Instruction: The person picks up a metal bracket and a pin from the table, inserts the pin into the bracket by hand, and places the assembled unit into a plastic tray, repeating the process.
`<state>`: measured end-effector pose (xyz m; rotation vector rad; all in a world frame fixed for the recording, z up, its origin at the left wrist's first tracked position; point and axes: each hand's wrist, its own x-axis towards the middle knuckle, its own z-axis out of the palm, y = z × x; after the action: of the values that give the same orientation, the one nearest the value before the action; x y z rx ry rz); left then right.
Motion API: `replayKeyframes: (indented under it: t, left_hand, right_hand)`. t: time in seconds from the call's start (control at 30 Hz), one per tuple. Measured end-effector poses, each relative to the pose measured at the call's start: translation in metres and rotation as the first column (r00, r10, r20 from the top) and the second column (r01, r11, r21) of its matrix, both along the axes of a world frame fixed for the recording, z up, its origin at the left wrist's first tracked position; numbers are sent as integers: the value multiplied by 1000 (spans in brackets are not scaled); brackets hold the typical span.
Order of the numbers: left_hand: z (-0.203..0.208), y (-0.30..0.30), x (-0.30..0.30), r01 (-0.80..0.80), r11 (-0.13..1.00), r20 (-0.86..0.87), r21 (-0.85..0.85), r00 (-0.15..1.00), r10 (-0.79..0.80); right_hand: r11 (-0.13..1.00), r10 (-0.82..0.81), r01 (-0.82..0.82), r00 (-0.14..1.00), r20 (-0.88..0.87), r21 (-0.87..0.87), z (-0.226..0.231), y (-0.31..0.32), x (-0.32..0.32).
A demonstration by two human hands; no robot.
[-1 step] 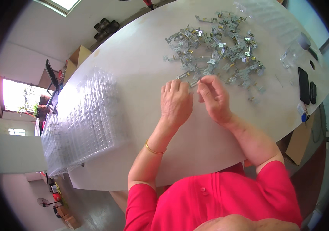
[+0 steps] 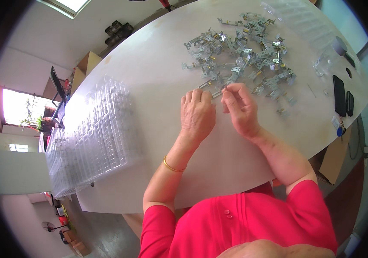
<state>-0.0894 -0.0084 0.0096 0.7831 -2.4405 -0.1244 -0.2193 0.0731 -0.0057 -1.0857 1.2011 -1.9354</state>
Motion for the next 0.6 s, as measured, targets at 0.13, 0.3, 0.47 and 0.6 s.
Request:
replayKeyframes:
  t: [0.13, 0.3, 0.47, 0.6]
  left_hand:
    - [-15, -8, -7, -1, 1000, 109, -3, 994, 1]
    - [-18, -16, -7, 52, 998, 110, -43, 993, -47]
    - [-15, -14, 3, 70, 997, 39, -45, 997, -68]
    - [-8, -9, 33, -27, 916, -105, 399, 992, 75]
  right_hand:
    - [998, -51, 52, 998, 40, -28, 0, -4, -12]
    - [998, -65, 66, 996, 52, -5, -1, -6, -17]
    - [994, -111, 111, 993, 50, 11, 4, -5, -21]
    - [991, -109, 114, 992, 65, -72, 12, -4, -24]
